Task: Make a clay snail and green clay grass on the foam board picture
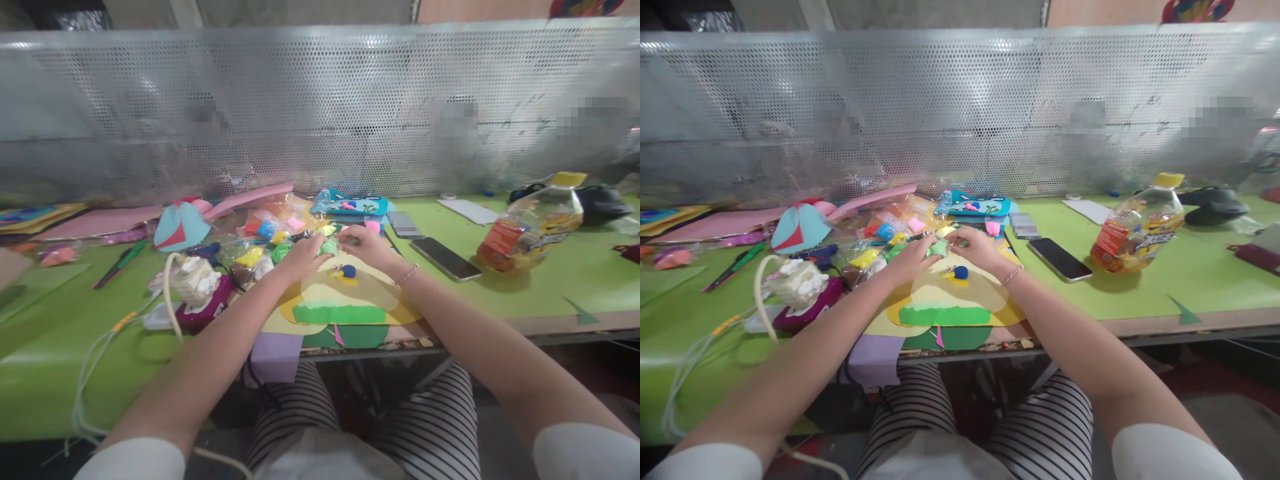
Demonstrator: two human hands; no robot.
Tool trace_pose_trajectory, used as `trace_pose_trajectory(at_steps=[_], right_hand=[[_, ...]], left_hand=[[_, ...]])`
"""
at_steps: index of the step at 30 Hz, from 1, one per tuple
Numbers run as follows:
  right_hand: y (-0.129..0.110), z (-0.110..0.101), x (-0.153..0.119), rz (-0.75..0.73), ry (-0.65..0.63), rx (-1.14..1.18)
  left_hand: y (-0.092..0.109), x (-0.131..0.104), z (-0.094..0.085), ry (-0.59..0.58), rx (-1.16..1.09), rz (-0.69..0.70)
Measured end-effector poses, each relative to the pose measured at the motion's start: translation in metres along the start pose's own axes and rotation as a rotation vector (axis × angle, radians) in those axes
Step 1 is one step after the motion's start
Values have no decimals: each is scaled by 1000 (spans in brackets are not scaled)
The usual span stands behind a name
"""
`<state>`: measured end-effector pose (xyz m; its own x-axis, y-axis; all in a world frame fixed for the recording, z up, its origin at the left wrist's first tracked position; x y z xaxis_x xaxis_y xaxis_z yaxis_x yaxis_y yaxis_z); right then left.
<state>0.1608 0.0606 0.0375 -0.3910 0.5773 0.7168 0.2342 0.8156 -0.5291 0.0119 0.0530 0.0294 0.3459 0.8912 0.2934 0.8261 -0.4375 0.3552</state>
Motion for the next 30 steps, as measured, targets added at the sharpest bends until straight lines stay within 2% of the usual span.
trace_pose_trajectory(at_steps=[4,8,14,20,25,30], right_hand=[[-5,0,0,28,68,40],[-9,5,0,16,10,60],[-12,12,-2,-23,-56,-30],[-16,19,-1,-16,-88,-103],[-10,6,4,13,10,-183],[3,-14,5,22,81,-237]], left_hand=[[-1,0,-1,9,-65,-12],[-1,-1,-1,-3,-13,-10],[3,-4,0,-22,97,20],[1,-3,4,-40,86,27],[1,2,0,-7,-19,8],[-3,2,1,-3,-13,-6]])
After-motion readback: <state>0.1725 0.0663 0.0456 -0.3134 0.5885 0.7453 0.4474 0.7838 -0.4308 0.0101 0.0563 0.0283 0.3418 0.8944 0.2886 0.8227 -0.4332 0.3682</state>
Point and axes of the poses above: each hand's wrist, its own x-axis towards the middle knuckle, its own z-axis out of the palm, y = z × x, the point moved 6 cm from there along x, towards the middle knuckle, and after that the axes turned 14 degrees about -z, right-handed, at the moved point
